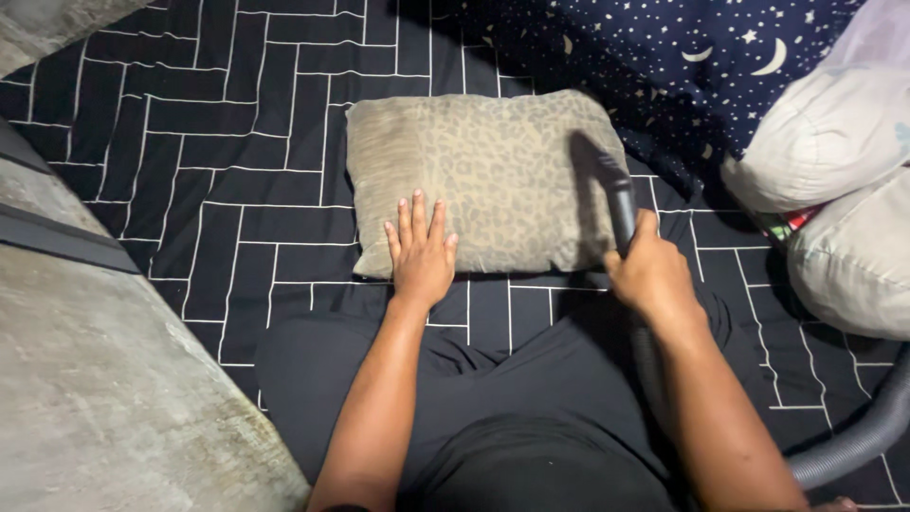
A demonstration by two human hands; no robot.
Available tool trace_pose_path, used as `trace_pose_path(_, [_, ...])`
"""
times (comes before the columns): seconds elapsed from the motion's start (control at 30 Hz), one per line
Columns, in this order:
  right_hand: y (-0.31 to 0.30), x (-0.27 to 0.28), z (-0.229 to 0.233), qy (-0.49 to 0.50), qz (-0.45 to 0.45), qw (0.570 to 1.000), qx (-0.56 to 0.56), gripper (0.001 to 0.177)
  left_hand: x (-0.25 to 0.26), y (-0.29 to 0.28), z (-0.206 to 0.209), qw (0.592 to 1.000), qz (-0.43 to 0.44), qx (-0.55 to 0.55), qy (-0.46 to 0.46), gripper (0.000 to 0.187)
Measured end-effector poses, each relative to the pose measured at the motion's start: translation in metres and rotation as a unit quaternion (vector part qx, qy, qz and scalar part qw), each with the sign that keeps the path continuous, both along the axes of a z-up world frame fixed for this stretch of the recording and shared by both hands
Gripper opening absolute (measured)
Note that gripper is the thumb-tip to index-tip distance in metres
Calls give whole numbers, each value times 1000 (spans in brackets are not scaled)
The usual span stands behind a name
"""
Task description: The person sits on a bed and uses a vacuum cleaner hose to clean two pillows. They first vacuum a long white pillow with blue feather patterns, then switch to a square patterned pillow, moving the nozzle over the surfaces.
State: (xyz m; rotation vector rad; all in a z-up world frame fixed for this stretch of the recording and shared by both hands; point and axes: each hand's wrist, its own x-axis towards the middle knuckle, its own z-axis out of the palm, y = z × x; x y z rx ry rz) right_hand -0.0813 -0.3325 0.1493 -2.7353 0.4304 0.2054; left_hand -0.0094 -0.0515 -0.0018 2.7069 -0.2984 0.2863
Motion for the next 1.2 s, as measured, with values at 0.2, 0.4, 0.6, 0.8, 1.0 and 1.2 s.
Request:
trace_pose_path(0.2, [-17, -20, -13, 40, 104, 989, 95, 71, 1, -1, -1, 1000, 0, 8, 2, 64])
trace_pose_path(0.4, [-26, -32, -11, -22, -10, 1000, 18, 67, -2, 0, -3, 1000, -1, 7, 5, 65])
trace_pose_path(0.6, [-27, -29, -8, 50, 46, 993, 93, 72, 2, -2, -3, 1000, -3, 5, -3, 64])
trace_pose_path(0.8, [-20, -21, 3, 24, -25, 999, 4, 69, 2, -8, 7, 999, 17, 31, -23, 60])
trace_pose_path(1.0, [-8, -13, -8, 4, 2, 1000, 24, 66, 10, -57, 35, 990, -98, 101, 20, 59])
trace_pose_path(1.2, [-36, 108, -45, -57, 4, 998, 22, 69, 25, -133, 37, 989, -127, 73, 19, 64])
